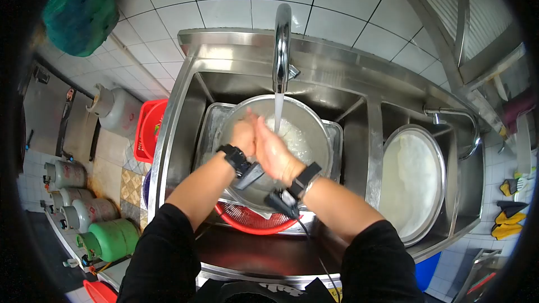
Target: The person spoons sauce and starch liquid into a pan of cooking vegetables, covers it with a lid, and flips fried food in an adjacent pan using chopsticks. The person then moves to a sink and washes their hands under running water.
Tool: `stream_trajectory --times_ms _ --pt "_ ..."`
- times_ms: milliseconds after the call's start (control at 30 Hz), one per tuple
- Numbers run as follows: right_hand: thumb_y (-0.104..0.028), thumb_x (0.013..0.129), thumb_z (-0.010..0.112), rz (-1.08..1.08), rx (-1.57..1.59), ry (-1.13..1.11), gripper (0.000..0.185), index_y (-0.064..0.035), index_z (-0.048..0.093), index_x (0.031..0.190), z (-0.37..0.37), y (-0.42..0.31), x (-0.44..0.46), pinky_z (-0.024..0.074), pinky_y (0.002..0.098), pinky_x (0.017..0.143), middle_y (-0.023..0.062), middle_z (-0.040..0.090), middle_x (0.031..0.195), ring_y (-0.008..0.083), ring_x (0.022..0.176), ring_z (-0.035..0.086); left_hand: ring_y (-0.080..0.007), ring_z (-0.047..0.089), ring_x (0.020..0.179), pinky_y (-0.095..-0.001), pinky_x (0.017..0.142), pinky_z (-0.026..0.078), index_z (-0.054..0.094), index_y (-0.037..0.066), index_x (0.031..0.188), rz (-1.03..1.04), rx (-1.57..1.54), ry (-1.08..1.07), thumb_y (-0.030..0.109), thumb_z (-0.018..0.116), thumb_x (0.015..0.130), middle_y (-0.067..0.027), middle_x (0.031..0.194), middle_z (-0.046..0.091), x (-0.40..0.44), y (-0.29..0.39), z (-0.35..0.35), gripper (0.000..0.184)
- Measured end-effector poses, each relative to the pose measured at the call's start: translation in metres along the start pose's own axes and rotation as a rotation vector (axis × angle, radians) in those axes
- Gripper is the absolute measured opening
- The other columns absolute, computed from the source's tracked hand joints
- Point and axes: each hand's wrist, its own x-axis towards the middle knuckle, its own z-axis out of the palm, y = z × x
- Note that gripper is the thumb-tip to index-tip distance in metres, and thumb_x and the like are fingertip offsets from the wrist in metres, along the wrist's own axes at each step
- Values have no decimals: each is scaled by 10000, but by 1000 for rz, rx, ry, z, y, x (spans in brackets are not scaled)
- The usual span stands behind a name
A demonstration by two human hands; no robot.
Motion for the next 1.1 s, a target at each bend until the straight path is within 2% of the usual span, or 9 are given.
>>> stream_trajectory --times_ms 67,167,333,500,600,767,867,933,1100 --pt "-484 958 340 -17 -37 -17 609 -103 257 1425 -1 0 -1 197 337 1096 43 277 1464 182 1335 261 -245 537 1054 -369 875 445 472 -20 1242 78 -258 -42 435 308 978 -146 1140 570 13 -8 -3 551" --pt "-484 956 343 122 1 289 607 -107 260 1425 -6 -17 0 161 334 1107 37 274 1468 175 1344 246 -291 366 1266 -377 1041 291 386 -26 1320 346 134 14 389 278 981 -191 1359 405 10 -23 4 546" --pt "-525 928 383 66 105 43 629 -106 311 1393 -8 3 -9 249 378 1079 46 332 1432 205 1296 327 -347 256 1338 -369 1113 171 324 -18 1367 634 625 46 322 254 978 -225 1400 339 48 -45 -17 521" --pt "-469 955 365 165 245 141 492 -62 488 1203 -28 -7 2 391 368 982 108 537 1221 227 1128 508 -381 458 1165 -458 963 342 542 25 1120 1164 1097 189 257 301 948 -208 1191 542 7 -46 -4 376" --pt "-414 969 379 77 -130 332 433 -53 509 1170 -13 -8 -3 417 357 954 111 570 1161 205 1071 546 -359 600 885 -450 731 457 563 44 979 797 1165 -34 271 350 934 -161 951 629 9 -24 -17 315" --pt "-392 953 432 78 -579 325 371 -48 506 1072 -35 -17 4 505 365 569 95 609 943 162 695 606 -183 590 619 -298 542 485 577 92 913 -140 -500 -831 457 382 951 -46 767 609 15 -15 -19 416" --pt "-310 902 517 -42 -1272 320 274 -43 541 953 -30 -26 7 480 397 505 129 614 867 236 626 591 -193 618 755 -331 618 519 559 87 1003 -126 -379 -225 458 361 954 -56 894 614 -1 -19 10 423" --pt "-249 847 568 -214 -1900 214 212 -38 568 869 -38 -25 6 482 409 565 144 615 821 295 660 584 -202 615 829 -349 664 523 547 90 1038 -149 -325 -237 450 339 960 -70 964 605 -4 -16 13 423" --pt "-216 796 594 -616 -1945 -153 181 -38 605 768 -37 -43 -14 458 426 757 143 629 826 344 869 575 -186 628 804 -321 713 517 550 77 1061 -88 -4 -263 398 378 963 -77 939 617 4 -20 1 377"
